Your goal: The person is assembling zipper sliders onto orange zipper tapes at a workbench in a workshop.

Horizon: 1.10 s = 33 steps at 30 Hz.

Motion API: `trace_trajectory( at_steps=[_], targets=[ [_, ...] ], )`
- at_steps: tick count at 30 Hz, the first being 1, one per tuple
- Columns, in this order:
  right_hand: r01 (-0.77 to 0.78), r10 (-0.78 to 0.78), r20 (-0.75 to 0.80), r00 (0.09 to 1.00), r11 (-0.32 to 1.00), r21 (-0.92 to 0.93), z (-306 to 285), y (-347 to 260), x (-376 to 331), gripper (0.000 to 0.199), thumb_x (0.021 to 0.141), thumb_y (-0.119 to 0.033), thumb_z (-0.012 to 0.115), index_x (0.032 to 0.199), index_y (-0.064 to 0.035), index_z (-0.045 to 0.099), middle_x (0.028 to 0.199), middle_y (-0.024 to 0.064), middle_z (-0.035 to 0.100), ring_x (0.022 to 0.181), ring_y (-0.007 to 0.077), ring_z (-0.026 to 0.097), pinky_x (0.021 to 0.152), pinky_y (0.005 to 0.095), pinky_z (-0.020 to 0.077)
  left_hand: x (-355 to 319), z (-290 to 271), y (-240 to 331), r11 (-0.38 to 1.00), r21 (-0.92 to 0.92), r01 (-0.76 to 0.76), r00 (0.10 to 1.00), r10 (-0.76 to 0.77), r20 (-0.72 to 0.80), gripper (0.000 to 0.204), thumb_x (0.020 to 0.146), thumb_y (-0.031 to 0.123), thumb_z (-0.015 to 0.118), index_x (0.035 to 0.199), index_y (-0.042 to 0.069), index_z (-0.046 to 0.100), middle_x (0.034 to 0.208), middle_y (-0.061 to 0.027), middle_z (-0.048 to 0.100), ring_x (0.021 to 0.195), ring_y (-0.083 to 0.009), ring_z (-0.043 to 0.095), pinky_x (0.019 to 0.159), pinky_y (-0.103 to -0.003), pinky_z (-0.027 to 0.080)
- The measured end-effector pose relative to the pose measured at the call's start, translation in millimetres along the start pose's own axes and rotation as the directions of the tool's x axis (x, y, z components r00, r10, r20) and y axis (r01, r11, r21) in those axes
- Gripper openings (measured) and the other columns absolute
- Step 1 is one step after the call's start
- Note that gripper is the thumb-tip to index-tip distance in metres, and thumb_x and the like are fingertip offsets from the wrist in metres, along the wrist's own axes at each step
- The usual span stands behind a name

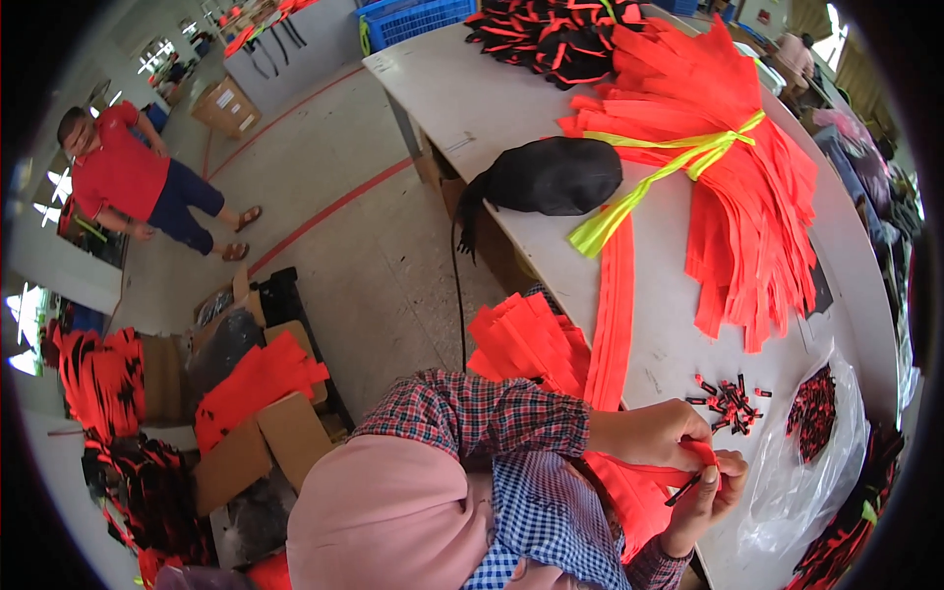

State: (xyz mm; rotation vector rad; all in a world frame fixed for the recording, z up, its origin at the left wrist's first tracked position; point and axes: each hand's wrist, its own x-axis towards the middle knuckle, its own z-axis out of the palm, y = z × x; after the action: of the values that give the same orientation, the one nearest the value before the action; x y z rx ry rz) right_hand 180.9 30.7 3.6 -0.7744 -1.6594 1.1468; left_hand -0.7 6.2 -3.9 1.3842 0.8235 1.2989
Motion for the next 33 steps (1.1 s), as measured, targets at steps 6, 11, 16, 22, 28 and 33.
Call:
trace_trajectory(
  at_steps=[6,11,16,22,28,33],
  targets=[
    [0.067,-0.067,-0.033,0.997,0.997,-0.024,6.8,9.4,-3.0,0.031,0.093,-0.030,0.069,0.090,-0.0061,0.050,0.083,0.0021,0.046,0.077,0.0122,0.045,0.070,0.0256,0.0365,3.5,-2.0,-2.0,0.995,0.062,-0.080,0.996,0.082,-0.029,0.020,0.083,0.014,0.073,0.088,-0.005,0.068,0.077,-0.0143,0.066,0.072,-0.0229,0.065,0.065,-0.034,0.050],
    [0.097,-0.099,0.051,0.994,0.995,0.026,-10.6,18.2,3.7,0.025,0.101,-0.029,0.059,0.100,-0.0051,0.053,0.095,0.0039,0.050,0.090,0.0135,0.050,0.085,0.0279,0.0414,10.5,-5.6,-2.4,0.984,0.054,-0.169,0.985,0.171,-0.034,0.024,0.083,0.018,0.074,0.088,-0.004,0.068,0.076,-0.0143,0.067,0.073,-0.0222,0.065,0.065,-0.034,0.049],
    [0.016,-0.003,-0.123,0.992,0.994,0.105,-3.8,9.9,2.3,0.029,0.100,-0.032,0.060,0.094,-0.0043,0.051,0.089,0.0027,0.048,0.087,0.0156,0.053,0.082,0.0306,0.0462,3.4,-16.6,29.9,1.000,0.006,-0.019,0.998,0.019,0.061,0.040,0.083,0.035,0.076,0.087,-0.004,0.068,0.072,-0.0119,0.065,0.068,-0.0217,0.062,0.063,-0.036,0.048],
    [-0.094,0.137,-0.266,0.954,0.981,0.170,13.1,2.5,-8.0,0.022,0.102,-0.026,0.054,0.104,-0.0046,0.052,0.099,0.0044,0.052,0.095,0.0170,0.057,0.085,0.0314,0.0475,14.2,-4.1,13.9,0.999,-0.020,-0.040,0.999,0.040,-0.003,0.039,0.083,0.034,0.076,0.087,-0.004,0.067,0.070,-0.0123,0.064,0.067,-0.0215,0.062,0.062,-0.036,0.047],
    [-0.200,0.283,-0.380,0.880,0.949,0.244,14.3,7.9,-12.6,0.029,0.103,-0.028,0.051,0.115,-0.0017,0.054,0.109,0.0091,0.057,0.105,0.0200,0.056,0.092,0.0353,0.0455,12.7,-1.3,12.7,0.999,0.010,-0.050,0.999,0.050,0.004,0.037,0.082,0.033,0.076,0.088,-0.002,0.068,0.071,-0.0146,0.064,0.069,-0.0241,0.062,0.064,-0.039,0.047],
    [-0.116,0.003,-0.615,0.788,0.983,-0.144,-11.9,4.3,18.5,0.052,0.107,-0.038,0.040,0.137,0.0041,0.050,0.138,0.0151,0.050,0.129,0.0247,0.048,0.111,0.0426,0.0362,-11.8,20.3,-21.0,0.977,0.201,0.068,0.967,-0.114,0.229,0.037,0.081,0.033,0.075,0.093,-0.001,0.068,0.077,-0.0210,0.065,0.074,-0.0345,0.064,0.067,-0.043,0.047]
  ],
)
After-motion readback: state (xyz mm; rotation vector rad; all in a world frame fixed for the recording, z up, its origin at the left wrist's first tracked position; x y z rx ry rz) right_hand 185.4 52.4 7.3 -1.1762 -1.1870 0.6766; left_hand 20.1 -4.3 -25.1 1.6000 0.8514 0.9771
